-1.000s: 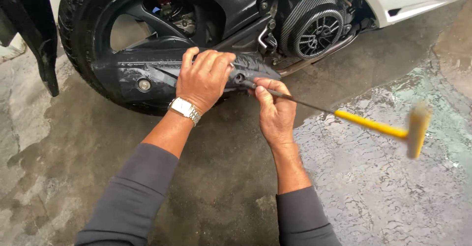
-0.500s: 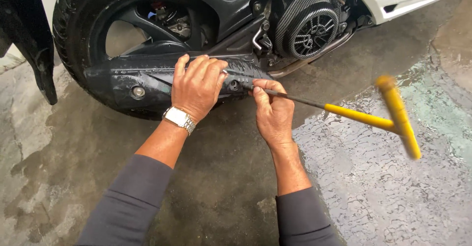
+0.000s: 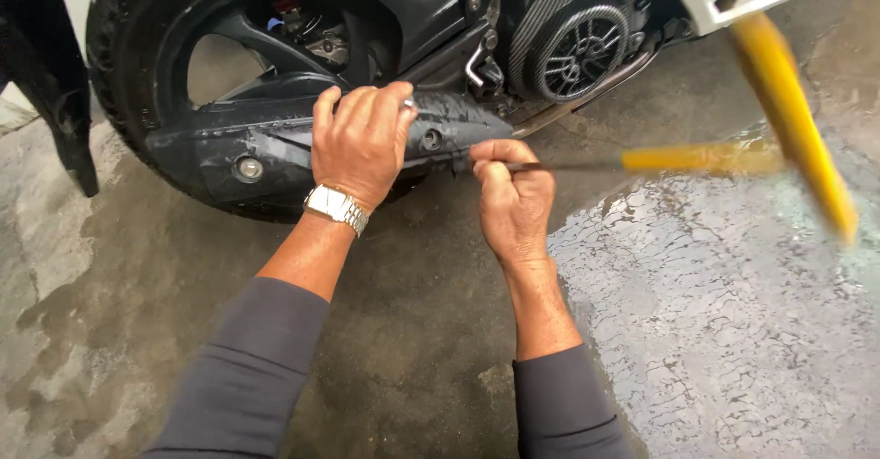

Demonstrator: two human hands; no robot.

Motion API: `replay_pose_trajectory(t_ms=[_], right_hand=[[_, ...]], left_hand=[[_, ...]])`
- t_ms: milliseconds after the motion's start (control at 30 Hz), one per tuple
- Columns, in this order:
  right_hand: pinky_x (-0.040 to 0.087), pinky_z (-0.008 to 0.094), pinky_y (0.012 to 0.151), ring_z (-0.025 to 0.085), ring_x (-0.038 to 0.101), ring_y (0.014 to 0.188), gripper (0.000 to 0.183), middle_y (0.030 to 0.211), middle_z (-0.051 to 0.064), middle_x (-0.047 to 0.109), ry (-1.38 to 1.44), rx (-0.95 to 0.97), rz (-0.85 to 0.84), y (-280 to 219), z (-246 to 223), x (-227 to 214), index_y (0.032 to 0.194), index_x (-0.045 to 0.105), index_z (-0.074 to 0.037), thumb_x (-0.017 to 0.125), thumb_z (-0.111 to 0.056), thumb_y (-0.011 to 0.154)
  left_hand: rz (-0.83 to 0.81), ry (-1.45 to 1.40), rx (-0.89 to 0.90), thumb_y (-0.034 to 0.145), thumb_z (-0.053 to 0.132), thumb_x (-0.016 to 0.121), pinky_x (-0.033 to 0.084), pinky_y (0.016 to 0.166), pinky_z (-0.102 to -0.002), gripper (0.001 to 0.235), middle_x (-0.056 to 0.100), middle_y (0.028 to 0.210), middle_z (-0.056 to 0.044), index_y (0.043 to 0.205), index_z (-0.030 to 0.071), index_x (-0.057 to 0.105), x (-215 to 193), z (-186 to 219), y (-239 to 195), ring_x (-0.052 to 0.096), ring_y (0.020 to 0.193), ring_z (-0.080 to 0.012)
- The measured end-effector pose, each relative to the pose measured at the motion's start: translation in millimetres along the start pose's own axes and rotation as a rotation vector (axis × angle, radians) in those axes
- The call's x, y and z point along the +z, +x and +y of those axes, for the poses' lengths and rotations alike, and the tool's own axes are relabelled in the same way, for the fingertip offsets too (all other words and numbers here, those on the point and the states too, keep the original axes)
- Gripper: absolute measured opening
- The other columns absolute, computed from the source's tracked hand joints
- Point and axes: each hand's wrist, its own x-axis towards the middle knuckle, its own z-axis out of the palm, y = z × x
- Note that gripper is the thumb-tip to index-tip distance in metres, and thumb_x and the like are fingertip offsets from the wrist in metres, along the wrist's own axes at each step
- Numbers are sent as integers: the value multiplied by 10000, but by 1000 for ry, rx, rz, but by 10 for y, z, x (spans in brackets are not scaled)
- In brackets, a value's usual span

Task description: Removing a plastic exhaust cover from a scooter using a T-handle wrench

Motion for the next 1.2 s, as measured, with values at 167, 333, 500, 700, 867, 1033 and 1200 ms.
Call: replay_pose_trajectory(t_ms=[167,333,500,700,867,1033,1200], right_hand=[[510,274,653,153,618,634,281,654,99,627,153,77,-33,-53,191,80,994,650,-80,506,-42,755],[517,344,781,200,600,917,269,998,209,635,147,45,-103,-63,205,102,1125,600,-45,580,-70,858],[527,338,759,206,636,904,225,945,128,669,-70,-25,-142,-14,-47,67,1072,643,-111,611,-123,850],[520,387,767,279,637,925,236,923,132,674,-214,84,-164,-33,-147,86,1061,644,-133,609,-148,828],[494,422,797,322,609,969,242,950,163,663,-233,83,-185,-4,-105,95,1069,641,-109,597,-118,832],[472,431,838,329,573,1025,280,1003,163,649,-260,124,-226,-4,-100,70,1098,627,-118,609,-150,820],[458,434,860,333,560,1047,305,1025,164,643,-257,159,-231,-26,-55,55,1117,620,-117,608,-156,814]], left_hand=[[-3,-12,20,953,326,442,409,867,-367,231,591,858,2,1064,173,574,-37,44,-47,597,892,-160],[-17,-4,-9,949,323,463,404,862,-365,217,594,824,10,1049,165,574,-38,72,-49,601,872,-150],[0,-3,-29,954,311,457,406,853,-364,217,595,801,6,1061,162,571,-29,66,-24,607,860,-150],[10,10,-32,950,313,461,408,852,-364,214,589,798,5,1057,163,571,-8,54,-51,605,863,-149],[-1,-4,-51,943,306,479,400,858,-361,201,582,787,10,1054,164,566,1,46,-38,602,859,-143],[-27,-184,-24,936,321,501,382,882,-371,182,596,801,29,997,181,600,-106,62,28,600,880,-144],[-117,-375,34,915,310,545,291,949,-433,177,608,855,12,1012,193,636,-254,45,49,572,927,-172]])
